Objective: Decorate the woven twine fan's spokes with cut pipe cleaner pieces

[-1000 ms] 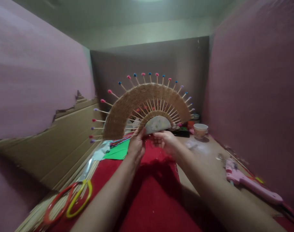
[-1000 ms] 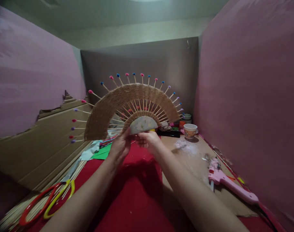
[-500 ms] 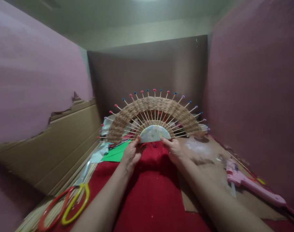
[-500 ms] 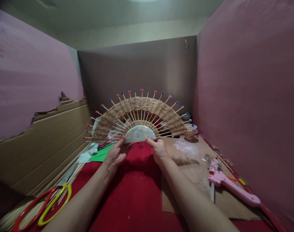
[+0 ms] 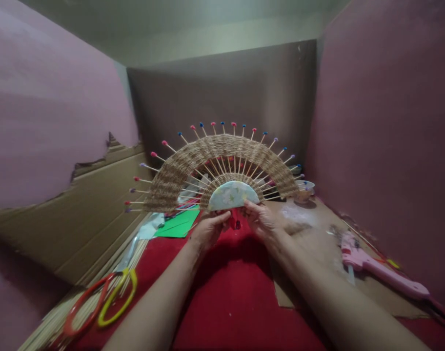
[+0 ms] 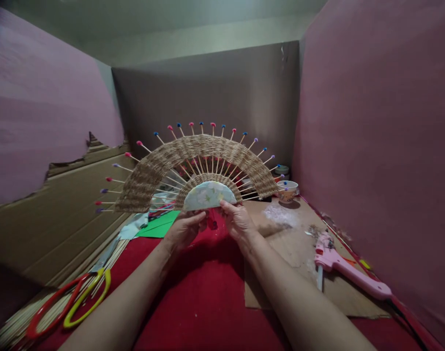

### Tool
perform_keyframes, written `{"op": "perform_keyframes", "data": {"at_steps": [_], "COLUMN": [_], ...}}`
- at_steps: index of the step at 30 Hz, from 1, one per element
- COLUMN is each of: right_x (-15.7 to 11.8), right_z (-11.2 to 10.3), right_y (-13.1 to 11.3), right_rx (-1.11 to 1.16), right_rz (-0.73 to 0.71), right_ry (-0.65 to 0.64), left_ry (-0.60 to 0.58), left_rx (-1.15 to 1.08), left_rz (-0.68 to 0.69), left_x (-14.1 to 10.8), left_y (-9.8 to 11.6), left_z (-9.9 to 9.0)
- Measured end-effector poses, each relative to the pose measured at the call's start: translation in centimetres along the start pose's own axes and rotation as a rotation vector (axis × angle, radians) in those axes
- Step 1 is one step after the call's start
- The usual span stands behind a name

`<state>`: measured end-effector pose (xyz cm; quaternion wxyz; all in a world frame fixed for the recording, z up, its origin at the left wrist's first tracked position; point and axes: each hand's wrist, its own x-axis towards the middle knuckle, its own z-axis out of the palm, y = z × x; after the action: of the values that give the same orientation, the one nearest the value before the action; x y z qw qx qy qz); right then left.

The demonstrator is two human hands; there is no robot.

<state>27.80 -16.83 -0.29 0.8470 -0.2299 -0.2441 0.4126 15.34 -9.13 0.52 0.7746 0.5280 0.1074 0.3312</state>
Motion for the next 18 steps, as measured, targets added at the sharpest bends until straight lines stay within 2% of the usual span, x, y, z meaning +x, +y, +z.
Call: {"op": "perform_keyframes", "data": {"at_steps": [2,6,8,14,18], "right_x": [0.1,0.2,0.2,-0.7,-1.2], "right_z": [-0.1,-0.1,-0.1,0.6,0.9], "right_y": [-0.1,-0.7,-0.9,-1.2,-1.1], "right_rx": [0.026,0.066,0.08,0.127,0.165], "right_rz": [0.016,0.027,0.037,0.104,0.133], "right_ry": [-0.011,-0.041,-0.059,-0.129,-0.148], "left_ry": [-0.004,-0.013,0.01,0.129,0.24], "left_rx": [0.059,0.256,0.361,0.577,0.614], "left_rz": [-0.065,-0.288,-0.341,-0.3,-0.213], "left_x": [0.0,0.3,0.5,1.2,2.1], "left_y": [-0.3,-1.0,-1.3,-1.8,-2.1], "left_z": [-0.3,-1.7,-2.4,-3.9,-4.7]}}
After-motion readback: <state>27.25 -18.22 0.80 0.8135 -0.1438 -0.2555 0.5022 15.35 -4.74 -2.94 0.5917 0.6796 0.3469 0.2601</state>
